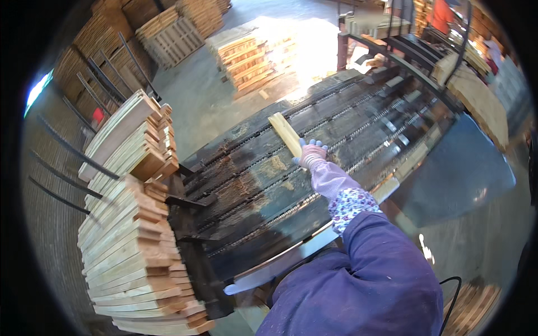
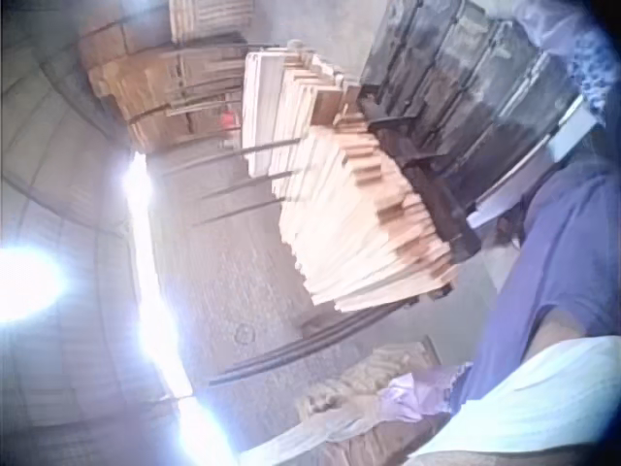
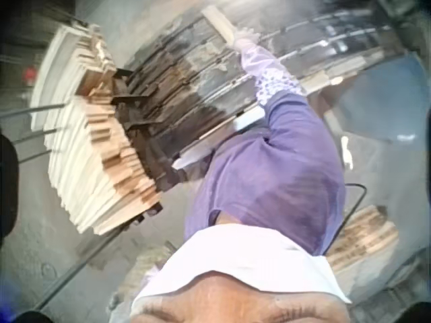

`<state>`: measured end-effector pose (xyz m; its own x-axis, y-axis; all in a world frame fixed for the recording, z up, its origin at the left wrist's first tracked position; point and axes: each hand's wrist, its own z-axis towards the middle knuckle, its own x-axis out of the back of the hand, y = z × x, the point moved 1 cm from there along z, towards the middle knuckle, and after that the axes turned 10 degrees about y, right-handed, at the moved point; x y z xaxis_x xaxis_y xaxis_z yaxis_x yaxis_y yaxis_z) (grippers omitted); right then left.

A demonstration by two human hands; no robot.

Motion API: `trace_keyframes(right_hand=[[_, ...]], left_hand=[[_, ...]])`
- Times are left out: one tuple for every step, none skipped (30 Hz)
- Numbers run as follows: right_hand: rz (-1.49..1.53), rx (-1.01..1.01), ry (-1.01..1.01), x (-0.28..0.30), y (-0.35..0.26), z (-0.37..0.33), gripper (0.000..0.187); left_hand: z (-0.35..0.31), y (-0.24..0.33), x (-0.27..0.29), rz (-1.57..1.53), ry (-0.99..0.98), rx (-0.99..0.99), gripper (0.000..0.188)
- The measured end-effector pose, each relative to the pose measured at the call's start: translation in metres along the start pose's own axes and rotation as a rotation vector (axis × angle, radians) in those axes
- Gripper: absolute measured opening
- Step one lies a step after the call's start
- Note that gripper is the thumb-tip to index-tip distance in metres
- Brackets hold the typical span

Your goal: The person repeatedly picks up wooden planks from a conveyor belt and stacks them onto a nearby pile. The person handles the planks by hand, placing them one at a time or in small groups onto the growing stack.

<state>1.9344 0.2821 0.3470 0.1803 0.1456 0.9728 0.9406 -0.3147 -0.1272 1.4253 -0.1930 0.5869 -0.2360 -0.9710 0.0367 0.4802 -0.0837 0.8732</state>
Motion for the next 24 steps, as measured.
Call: trace_keyframes(right_hand=[[-0.027, 0.033, 0.090, -0.006, 0.001, 0.015, 0.097], [-0.057, 0.086, 0.031, -0.009, 0.008, 0.032, 0.098], [-0.078, 0.153, -0.031, -0.006, 0.007, 0.042, 0.099], [-0.065, 0.232, -0.017, -0.006, 0.006, 0.053, 0.094], [0.092, 0.168, -0.023, -0.006, 0.008, 0.062, 0.089], [0.245, 0.113, -0.029, -0.002, 0.003, 0.069, 0.085], [0.400, 0.046, -0.037, 0.004, 0.002, 0.076, 0.080], [0.881, -0.118, -0.300, -0.001, 0.002, 0.097, 0.068], [1.335, -0.279, -0.595, -0.003, -0.008, 0.104, 0.057], [1.648, -0.235, -0.711, -0.012, 0.000, 0.098, 0.054], [1.934, -0.195, -0.849, -0.017, 0.015, 0.073, 0.051], [1.931, -0.177, -0.959, -0.009, 0.024, 0.050, 0.047], [1.929, -0.162, -1.058, -0.002, 0.039, 0.027, 0.044], [1.933, -0.054, -1.079, 0.003, 0.056, 0.005, 0.044], [1.933, 0.076, -1.118, 0.007, 0.068, -0.013, 0.045], [1.893, -0.115, -1.305, 0.007, 0.073, -0.031, 0.047], [1.809, -0.196, -1.205, 0.015, 0.080, -0.054, 0.049], [1.834, -0.187, -1.158, -0.042, 0.088, -0.040, 0.049], [1.845, -0.179, -1.123, -0.103, 0.092, -0.026, 0.049], [1.754, -0.087, -0.967, -0.078, 0.095, -0.037, 0.048], [1.658, -0.025, -0.768, -0.051, 0.105, -0.038, 0.048], [1.633, 0.089, -0.729, -0.026, 0.100, -0.032, 0.050], [1.608, 0.188, -0.685, -0.005, 0.096, -0.028, 0.053], [1.621, 0.281, -0.579, 0.032, 0.080, -0.028, 0.057]], left_hand=[[-0.031, 0.030, -0.015, -0.101, -0.020, 0.034, 0.069], [-0.060, 0.056, -0.035, -0.212, -0.055, 0.071, 0.069], [-0.088, 0.084, -0.051, -0.330, -0.109, 0.113, 0.068], [-0.109, 0.105, -0.064, -0.460, -0.175, 0.168, 0.067], [-0.126, 0.123, -0.081, -0.595, -0.271, 0.243, 0.067], [-0.147, 0.139, -0.096, -0.710, -0.370, 0.336, 0.066], [-0.167, 0.149, -0.121, -0.791, -0.492, 0.441, 0.066], [-0.182, 0.156, -0.155, -0.855, -0.640, 0.581, 0.065], [-0.201, 0.156, -0.185, -0.868, -0.747, 0.725, 0.064], [-0.219, 0.149, -0.229, -0.822, -0.801, 0.892, 0.064], [-0.239, 0.135, -0.266, -0.615, -0.743, 1.058, 0.062], [-0.262, 0.110, -0.300, -0.619, -0.654, 1.170, 0.062], [-0.281, 0.103, -0.334, -0.484, -0.739, 1.095, 0.056], [-0.296, 0.086, -0.361, -0.208, -0.827, 0.955, 0.047], [-0.312, 0.072, -0.388, -0.062, -0.902, 0.862, 0.052], [-0.336, 0.059, -0.412, 0.031, -1.004, 0.821, 0.058], [-0.359, 0.039, -0.432, 0.136, -1.121, 0.784, 0.065], [-0.384, 0.027, -0.447, 0.262, -1.269, 0.721, 0.073], [-0.412, -0.021, -0.454, 0.418, -1.458, 0.194, 0.087], [-0.433, -0.053, -0.454, 0.592, -1.447, 0.175, 0.090], [-0.419, -0.016, -0.446, 0.472, -1.389, 0.324, 0.089], [-0.410, -0.015, -0.435, 0.438, -1.310, 0.302, 0.088], [-0.404, -0.018, -0.424, 0.407, -1.244, 0.284, 0.087], [-0.386, -0.015, -0.413, 0.380, -1.222, 0.327, 0.082]])
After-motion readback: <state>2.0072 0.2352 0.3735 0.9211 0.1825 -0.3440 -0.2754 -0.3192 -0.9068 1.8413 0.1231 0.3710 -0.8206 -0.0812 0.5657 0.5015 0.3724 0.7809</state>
